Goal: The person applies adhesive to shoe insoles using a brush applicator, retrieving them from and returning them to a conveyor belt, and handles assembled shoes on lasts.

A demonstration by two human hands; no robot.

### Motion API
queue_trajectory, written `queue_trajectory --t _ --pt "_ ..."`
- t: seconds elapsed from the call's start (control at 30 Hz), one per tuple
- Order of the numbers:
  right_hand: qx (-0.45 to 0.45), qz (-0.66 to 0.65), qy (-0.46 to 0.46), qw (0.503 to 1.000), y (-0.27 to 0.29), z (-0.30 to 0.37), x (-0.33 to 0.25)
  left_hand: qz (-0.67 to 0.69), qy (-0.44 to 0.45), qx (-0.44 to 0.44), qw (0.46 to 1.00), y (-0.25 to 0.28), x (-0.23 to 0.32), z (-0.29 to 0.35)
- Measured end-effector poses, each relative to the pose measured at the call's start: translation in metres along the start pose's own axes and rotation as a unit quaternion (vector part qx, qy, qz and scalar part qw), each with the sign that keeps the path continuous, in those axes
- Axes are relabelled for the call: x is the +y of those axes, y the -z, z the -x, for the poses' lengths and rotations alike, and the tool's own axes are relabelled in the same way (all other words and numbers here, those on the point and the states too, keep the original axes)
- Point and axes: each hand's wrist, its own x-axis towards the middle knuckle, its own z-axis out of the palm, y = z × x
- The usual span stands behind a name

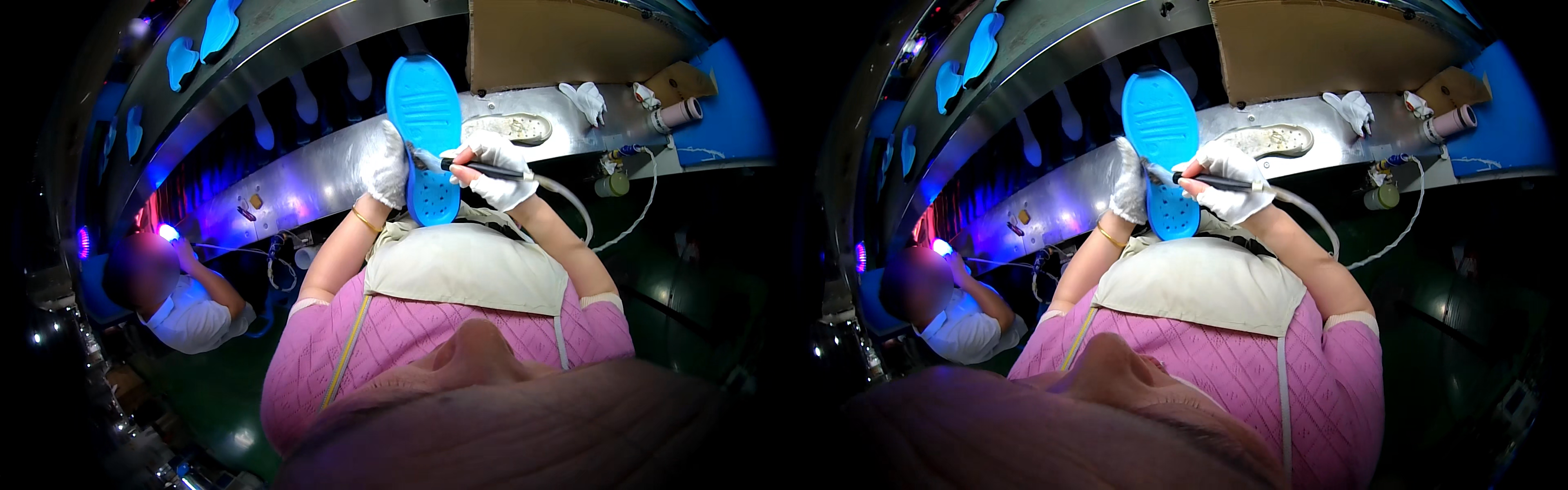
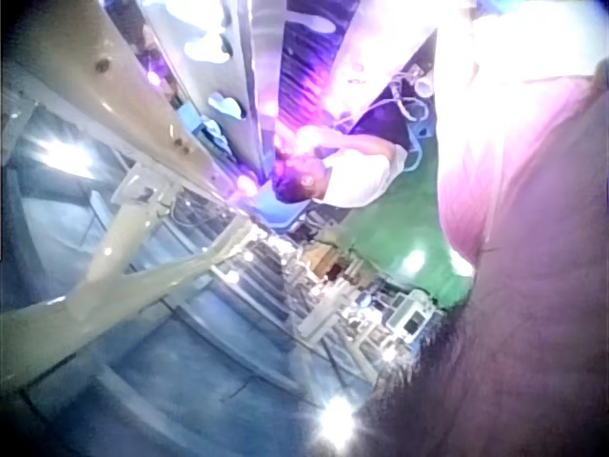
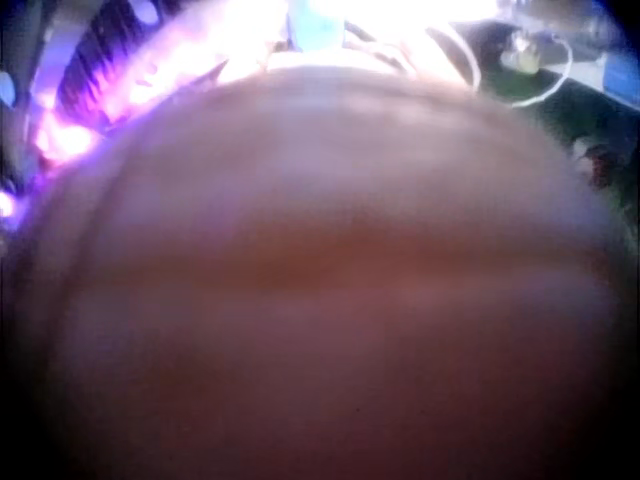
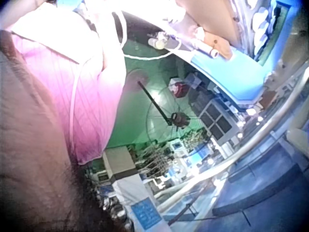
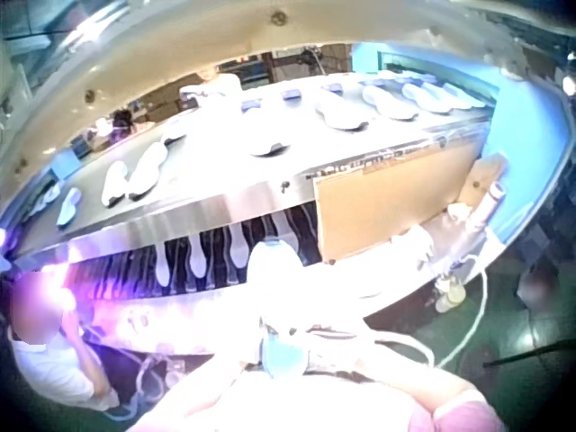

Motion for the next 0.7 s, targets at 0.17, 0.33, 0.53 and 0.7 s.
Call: queue_trajectory --t 0.17,0.33,0.53,0.7 --pt "0.042 -0.013 0.005 0.999 0.003 -0.01 -0.005 0.095 -0.095 0.017 0.991 -0.03 0.019 -0.021" --pt "-0.035 0.0 0.05 0.998 -0.019 -0.017 -0.028 0.261 -0.145 -0.207 0.932 -0.023 0.041 -0.028" --pt "0.039 -0.017 0.118 0.992 -0.017 -0.015 -0.015 0.221 -0.24 -0.26 0.909 -0.028 0.064 -0.035" --pt "0.062 -0.22 -0.123 0.966 -0.01 -0.015 -0.022 0.224 -0.24 -0.318 0.89 -0.02 0.068 -0.042"
